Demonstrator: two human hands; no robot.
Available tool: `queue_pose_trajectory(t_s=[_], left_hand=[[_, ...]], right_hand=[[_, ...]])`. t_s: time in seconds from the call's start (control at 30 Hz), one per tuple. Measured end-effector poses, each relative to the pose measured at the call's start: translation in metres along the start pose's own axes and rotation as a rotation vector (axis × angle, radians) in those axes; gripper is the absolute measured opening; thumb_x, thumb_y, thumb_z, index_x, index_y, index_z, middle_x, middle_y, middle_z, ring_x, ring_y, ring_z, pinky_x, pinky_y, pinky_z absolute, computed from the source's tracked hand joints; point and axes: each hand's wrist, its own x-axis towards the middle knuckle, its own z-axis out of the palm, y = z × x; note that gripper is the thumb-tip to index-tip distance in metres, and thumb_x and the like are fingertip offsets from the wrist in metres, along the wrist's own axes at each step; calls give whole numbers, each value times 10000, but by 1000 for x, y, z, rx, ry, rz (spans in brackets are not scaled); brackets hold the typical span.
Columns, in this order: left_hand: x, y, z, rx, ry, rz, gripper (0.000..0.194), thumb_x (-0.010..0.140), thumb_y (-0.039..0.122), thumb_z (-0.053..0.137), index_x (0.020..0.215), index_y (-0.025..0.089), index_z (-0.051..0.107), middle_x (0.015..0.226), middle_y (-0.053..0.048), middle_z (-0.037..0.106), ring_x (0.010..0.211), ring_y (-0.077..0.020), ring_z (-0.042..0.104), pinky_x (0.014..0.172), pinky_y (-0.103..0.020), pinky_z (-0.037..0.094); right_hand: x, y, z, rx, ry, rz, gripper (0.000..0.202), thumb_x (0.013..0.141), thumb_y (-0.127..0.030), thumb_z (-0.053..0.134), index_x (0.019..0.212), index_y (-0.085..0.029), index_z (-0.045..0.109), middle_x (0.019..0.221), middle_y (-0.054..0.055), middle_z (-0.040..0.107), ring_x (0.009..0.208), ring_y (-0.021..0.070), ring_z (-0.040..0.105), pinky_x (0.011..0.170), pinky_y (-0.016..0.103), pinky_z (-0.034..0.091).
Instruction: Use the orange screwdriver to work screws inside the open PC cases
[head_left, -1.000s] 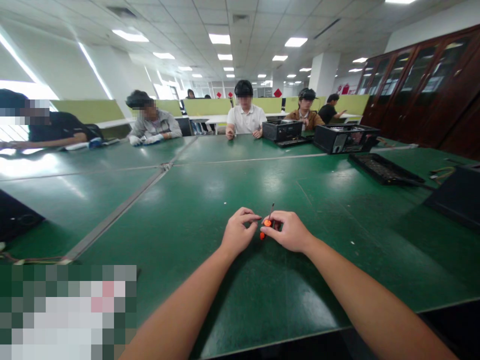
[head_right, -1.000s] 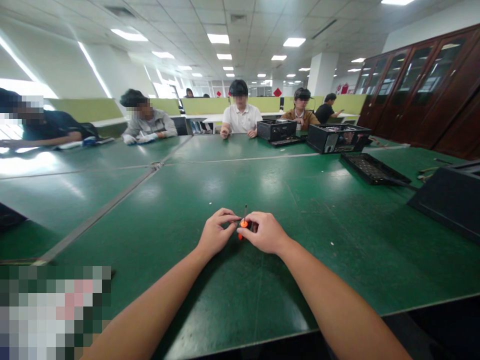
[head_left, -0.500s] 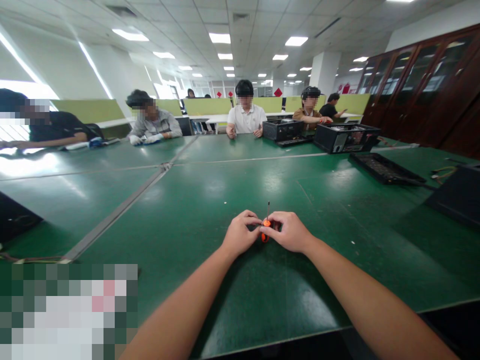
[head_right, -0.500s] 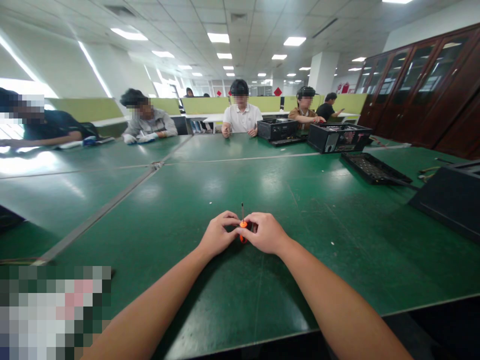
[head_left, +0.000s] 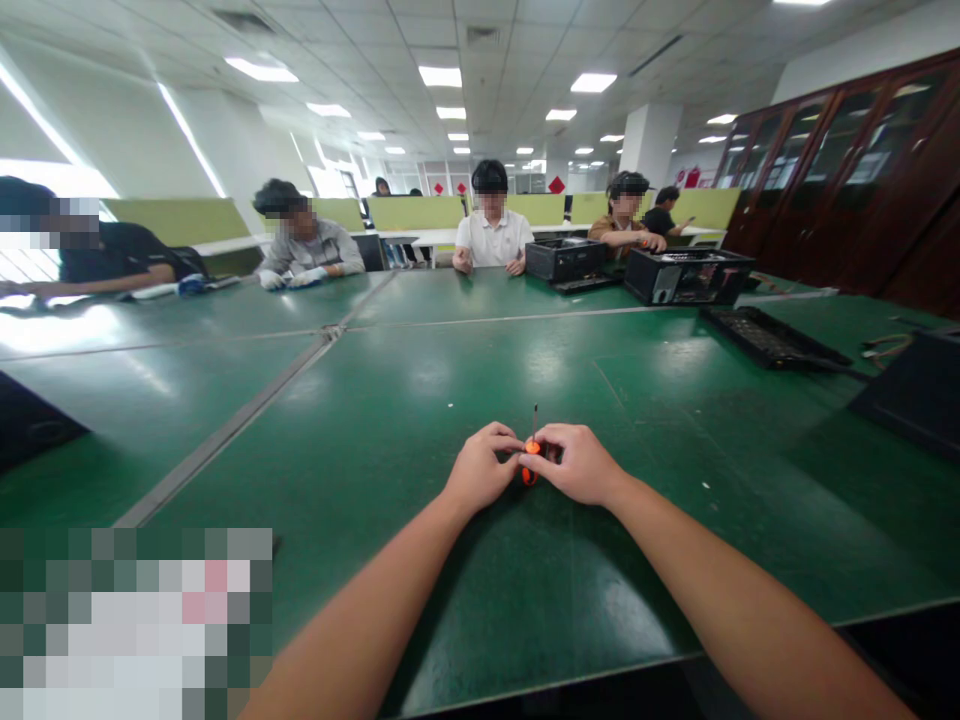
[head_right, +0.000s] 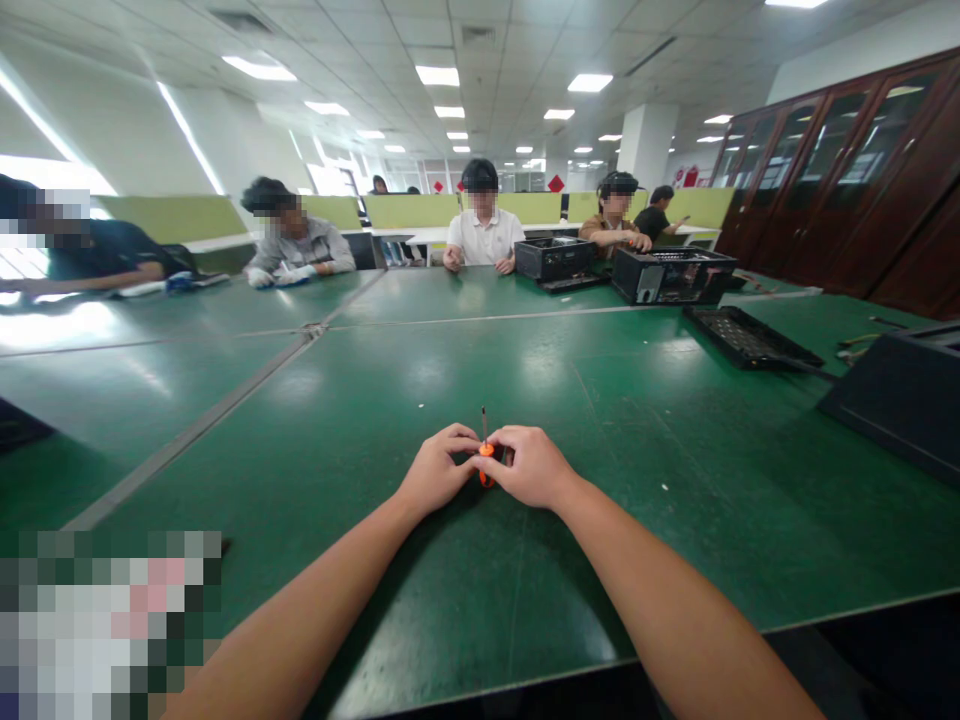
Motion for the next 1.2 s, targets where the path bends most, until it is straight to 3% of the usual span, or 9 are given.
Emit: queue_pose_trajectory(t_s=[0.17,0.3,0.47,0.67,0.83,0.93,1.03,1.1,1.2], left_hand=[[0,0,0,-11,-27,-6,226,784,144,670,981,194,770,938,-45,698,802,-158,643,792,-292,519],[0,-1,1,8,-57,-15,199,802,150,648,944,198,778,946,-45,693,811,-160,647,801,-295,522],[-1,-4,3,23,-72,-11,207,807,158,642,953,207,780,961,-44,689,853,-168,654,828,-298,525],[-2,-7,4,53,-60,24,267,785,93,610,959,217,771,975,-39,694,894,-174,654,861,-308,523],[0,-4,1,34,36,54,356,799,48,555,1060,215,730,965,-36,683,901,-172,647,875,-319,517],[0,-2,0,12,134,58,380,833,69,540,1159,214,672,948,-28,654,866,-159,632,879,-327,512],[-1,-1,-1,-15,201,33,464,818,89,578,1266,210,575,1032,-29,627,824,-137,627,903,-338,505],[-1,-2,0,-35,243,7,587,798,97,605,1361,207,479,1113,-42,600,787,-118,624,894,-332,508],[0,-4,-1,-2,253,23,646,803,140,633,1417,221,449,1045,-30,602,772,-125,608,849,-313,512]], right_hand=[[0,-2,-1,-17,3,-6,160,852,-334,701,831,-176,697,728,-6,626,607,119,546,602,245,413],[1,2,0,-90,-84,43,150,867,-316,673,828,-172,683,734,-2,611,635,127,537,612,252,392],[0,10,6,-135,-159,85,130,793,-269,727,789,-158,659,747,12,583,676,154,533,636,276,374],[1,8,7,-60,-209,100,203,971,-301,492,893,-179,633,855,33,651,797,165,608,728,274,422],[2,5,3,-37,-113,159,282,1023,-372,360,978,-193,573,798,7,633,740,154,594,684,266,407],[1,8,1,-67,-82,197,230,965,-403,486,896,-210,590,687,-25,578,629,146,535,602,262,356],[1,11,0,-90,-60,238,231,853,-364,649,1030,-220,618,657,-45,578,573,142,518,564,259,334],[2,11,-2,-99,-14,261,354,834,-343,663,1149,-212,568,675,-47,592,578,146,535,571,260,351],[3,6,-5,-59,112,237,321,835,-319,647,1114,-206,536,714,-39,613,641,152,583,628,266,407]])
